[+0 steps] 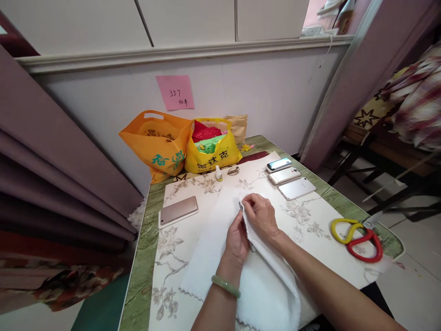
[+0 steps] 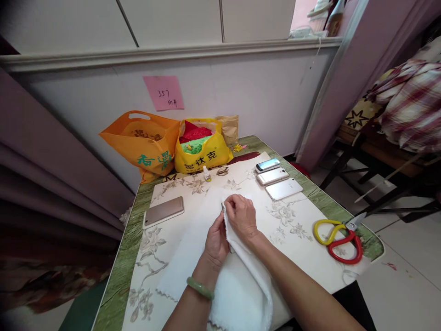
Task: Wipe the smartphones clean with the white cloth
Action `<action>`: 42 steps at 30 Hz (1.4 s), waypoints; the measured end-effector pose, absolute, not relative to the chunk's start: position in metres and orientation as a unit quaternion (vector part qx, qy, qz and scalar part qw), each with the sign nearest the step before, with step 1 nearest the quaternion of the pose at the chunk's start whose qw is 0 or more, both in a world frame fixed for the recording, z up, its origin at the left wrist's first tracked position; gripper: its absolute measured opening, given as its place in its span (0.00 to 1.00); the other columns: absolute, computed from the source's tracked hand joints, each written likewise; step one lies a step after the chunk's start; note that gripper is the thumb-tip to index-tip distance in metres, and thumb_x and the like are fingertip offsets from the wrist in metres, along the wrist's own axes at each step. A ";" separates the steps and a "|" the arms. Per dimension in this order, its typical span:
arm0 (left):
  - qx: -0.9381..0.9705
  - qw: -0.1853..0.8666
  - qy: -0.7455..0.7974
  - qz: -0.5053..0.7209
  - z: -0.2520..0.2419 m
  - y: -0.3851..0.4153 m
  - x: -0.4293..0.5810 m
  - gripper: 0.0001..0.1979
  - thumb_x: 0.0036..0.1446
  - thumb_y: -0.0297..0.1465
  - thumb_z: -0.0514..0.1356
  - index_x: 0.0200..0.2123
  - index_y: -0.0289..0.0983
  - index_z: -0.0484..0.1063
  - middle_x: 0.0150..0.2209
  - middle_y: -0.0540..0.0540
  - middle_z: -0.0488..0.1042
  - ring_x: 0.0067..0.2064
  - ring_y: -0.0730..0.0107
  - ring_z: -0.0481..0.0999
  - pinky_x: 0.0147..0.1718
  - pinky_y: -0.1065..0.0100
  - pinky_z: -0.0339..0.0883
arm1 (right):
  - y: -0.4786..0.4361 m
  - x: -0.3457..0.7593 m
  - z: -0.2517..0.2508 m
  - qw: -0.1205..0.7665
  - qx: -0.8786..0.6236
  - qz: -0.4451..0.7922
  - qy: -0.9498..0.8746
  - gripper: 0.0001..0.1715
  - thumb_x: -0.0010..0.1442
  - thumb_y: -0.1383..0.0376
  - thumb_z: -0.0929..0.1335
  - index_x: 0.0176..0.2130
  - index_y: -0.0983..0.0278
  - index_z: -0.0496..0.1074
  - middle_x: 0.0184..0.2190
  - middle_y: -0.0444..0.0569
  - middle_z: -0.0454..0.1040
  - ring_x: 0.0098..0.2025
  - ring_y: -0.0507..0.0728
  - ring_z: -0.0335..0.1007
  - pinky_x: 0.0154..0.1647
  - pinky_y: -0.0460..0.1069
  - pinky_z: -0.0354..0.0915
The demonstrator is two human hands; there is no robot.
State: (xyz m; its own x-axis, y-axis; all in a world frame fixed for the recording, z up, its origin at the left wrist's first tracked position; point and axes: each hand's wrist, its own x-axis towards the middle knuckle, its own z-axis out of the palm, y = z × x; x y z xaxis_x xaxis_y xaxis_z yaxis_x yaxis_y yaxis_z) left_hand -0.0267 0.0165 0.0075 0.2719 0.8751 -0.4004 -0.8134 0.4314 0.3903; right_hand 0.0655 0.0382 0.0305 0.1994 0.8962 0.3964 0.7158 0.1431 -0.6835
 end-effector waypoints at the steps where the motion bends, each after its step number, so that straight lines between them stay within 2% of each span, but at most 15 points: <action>1: 0.056 0.797 0.287 0.529 0.008 0.016 -0.027 0.10 0.55 0.31 0.62 0.41 0.34 0.77 0.43 0.43 0.80 0.51 0.60 0.76 0.54 0.64 0.66 | 0.038 0.062 0.033 0.429 -0.638 0.102 -0.631 0.09 0.61 0.62 0.64 0.31 0.60 0.71 0.30 0.45 0.75 0.33 0.55 0.68 0.39 0.49 0.57; 4: 0.064 0.796 0.283 0.531 0.007 0.017 -0.027 0.11 0.56 0.32 0.62 0.42 0.34 0.77 0.43 0.43 0.80 0.50 0.60 0.76 0.54 0.63 0.66 | 0.039 0.066 0.028 0.416 -0.651 0.100 -0.626 0.09 0.60 0.61 0.64 0.31 0.60 0.71 0.29 0.44 0.75 0.32 0.54 0.67 0.39 0.49 0.56; 10: 0.048 0.816 0.285 0.501 0.007 0.016 -0.027 0.17 0.56 0.37 0.61 0.44 0.32 0.76 0.43 0.39 0.80 0.49 0.55 0.77 0.52 0.58 0.68 | 0.036 0.103 -0.001 0.394 -0.725 0.129 -0.550 0.12 0.59 0.57 0.63 0.29 0.59 0.72 0.26 0.43 0.75 0.26 0.53 0.65 0.29 0.47 0.54; 21: 0.083 0.842 0.279 0.455 0.007 0.015 -0.030 0.24 0.56 0.43 0.60 0.48 0.30 0.75 0.41 0.37 0.80 0.44 0.51 0.79 0.48 0.54 0.70 | 0.034 0.114 0.027 0.557 -0.648 0.246 -0.457 0.18 0.56 0.51 0.66 0.31 0.62 0.71 0.27 0.46 0.73 0.29 0.54 0.66 0.31 0.47 0.61; 24: 0.090 0.854 0.271 0.434 0.005 0.014 -0.031 0.23 0.56 0.43 0.60 0.46 0.30 0.76 0.40 0.36 0.80 0.44 0.51 0.79 0.48 0.53 0.70 | 0.034 0.118 0.032 0.571 -0.610 0.290 -0.466 0.18 0.56 0.50 0.67 0.31 0.62 0.70 0.27 0.45 0.72 0.28 0.53 0.65 0.30 0.47 0.62; 27: 0.098 0.864 0.269 0.413 0.003 0.014 -0.030 0.20 0.57 0.41 0.60 0.44 0.31 0.76 0.39 0.38 0.80 0.44 0.53 0.79 0.48 0.54 0.69 | 0.034 0.121 0.031 0.562 -0.603 0.340 -0.453 0.20 0.55 0.48 0.67 0.32 0.62 0.70 0.23 0.44 0.70 0.23 0.52 0.62 0.24 0.47 0.60; 30: 0.097 0.847 0.292 0.433 0.002 0.014 -0.028 0.16 0.55 0.38 0.61 0.41 0.32 0.77 0.36 0.40 0.80 0.42 0.55 0.80 0.47 0.57 0.70 | 0.035 0.125 0.022 0.554 -0.596 0.379 -0.441 0.22 0.54 0.46 0.68 0.33 0.62 0.70 0.21 0.43 0.69 0.21 0.52 0.61 0.22 0.47 0.59; 34: 0.086 0.826 0.330 0.449 0.000 0.015 -0.023 0.11 0.52 0.35 0.62 0.34 0.32 0.77 0.30 0.44 0.79 0.37 0.60 0.79 0.43 0.62 0.70 | 0.036 0.130 0.004 0.516 -0.594 0.370 -0.494 0.22 0.54 0.47 0.69 0.32 0.63 0.73 0.26 0.46 0.73 0.26 0.54 0.66 0.27 0.47 0.63; 36: 0.088 0.818 0.340 0.456 -0.001 0.014 -0.021 0.09 0.51 0.33 0.62 0.32 0.32 0.76 0.29 0.44 0.78 0.34 0.63 0.78 0.41 0.64 0.69 | 0.036 0.133 -0.004 0.492 -0.601 0.341 -0.529 0.21 0.53 0.49 0.70 0.37 0.63 0.75 0.31 0.47 0.75 0.31 0.55 0.69 0.34 0.48 0.66; 39: 0.109 0.806 0.346 0.467 -0.003 0.013 -0.020 0.09 0.51 0.34 0.61 0.32 0.33 0.75 0.28 0.46 0.77 0.29 0.66 0.75 0.36 0.65 0.68 | 0.036 0.138 -0.011 0.485 -0.603 0.333 -0.539 0.26 0.52 0.50 0.71 0.45 0.63 0.75 0.38 0.49 0.76 0.38 0.56 0.71 0.42 0.51 0.67; 42: 0.148 0.792 0.358 0.472 -0.005 0.011 -0.021 0.10 0.50 0.35 0.63 0.29 0.34 0.73 0.24 0.49 0.73 0.27 0.69 0.72 0.33 0.67 0.65 | 0.039 0.140 -0.007 0.461 -0.590 0.400 -0.528 0.26 0.51 0.50 0.71 0.44 0.64 0.76 0.36 0.49 0.78 0.36 0.56 0.72 0.39 0.50 0.67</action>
